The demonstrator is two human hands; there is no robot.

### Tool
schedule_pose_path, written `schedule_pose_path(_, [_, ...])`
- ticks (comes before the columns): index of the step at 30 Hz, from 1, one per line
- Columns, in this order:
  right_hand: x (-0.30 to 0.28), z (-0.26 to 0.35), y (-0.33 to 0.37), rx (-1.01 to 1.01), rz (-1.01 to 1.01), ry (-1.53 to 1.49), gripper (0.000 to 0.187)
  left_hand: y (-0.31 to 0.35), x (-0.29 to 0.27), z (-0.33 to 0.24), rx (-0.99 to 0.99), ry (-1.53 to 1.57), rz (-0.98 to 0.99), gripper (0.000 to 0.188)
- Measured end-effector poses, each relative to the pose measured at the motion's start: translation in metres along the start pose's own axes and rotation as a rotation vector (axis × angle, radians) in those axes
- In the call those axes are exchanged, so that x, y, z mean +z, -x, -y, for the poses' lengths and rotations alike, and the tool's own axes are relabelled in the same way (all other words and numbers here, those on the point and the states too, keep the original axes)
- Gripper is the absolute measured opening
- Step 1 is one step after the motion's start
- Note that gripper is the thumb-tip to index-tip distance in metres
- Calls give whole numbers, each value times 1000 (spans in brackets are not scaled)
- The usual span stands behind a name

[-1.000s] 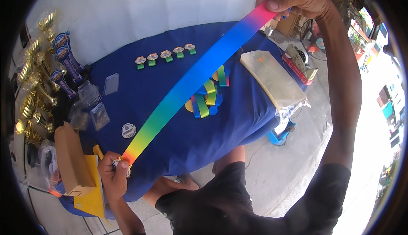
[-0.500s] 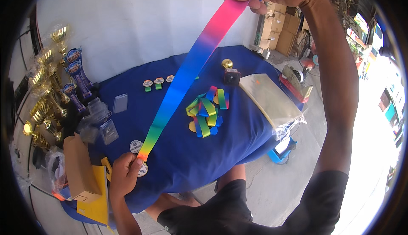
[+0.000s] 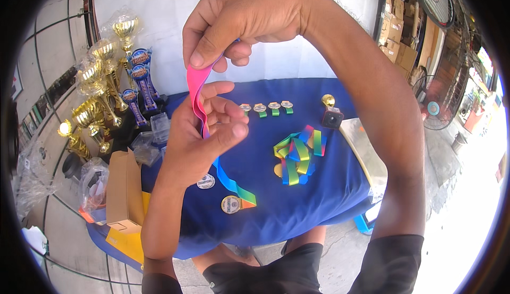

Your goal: The person assembles medals by attaching circular stickers to gold medallions and threading rainbow ribbons through them. They handle multiple medals and ribbons on a blue table, repeatedly applying stickers and threading ribbons.

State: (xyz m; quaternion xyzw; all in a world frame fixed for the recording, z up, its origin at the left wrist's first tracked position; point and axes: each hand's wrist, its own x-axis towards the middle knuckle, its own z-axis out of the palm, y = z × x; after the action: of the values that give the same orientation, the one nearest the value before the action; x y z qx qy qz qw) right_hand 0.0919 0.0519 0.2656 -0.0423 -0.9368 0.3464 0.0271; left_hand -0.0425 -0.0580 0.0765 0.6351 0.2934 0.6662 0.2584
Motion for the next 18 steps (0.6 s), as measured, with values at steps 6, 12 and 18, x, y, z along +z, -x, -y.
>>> schedule_pose_path(6, [1,-21,30,61,-233,-32,29,-20,-40,-41,-165,1,-106,11])
schedule_pose_path(12, [25,-64,38,-37,-290,-257,30,-35,-49,-56,-168,-185,-63,8])
schedule_pose_path(18, [67,-100,32,-222,-459,-540,18,-59,-48,-71,-60,-212,-127,16])
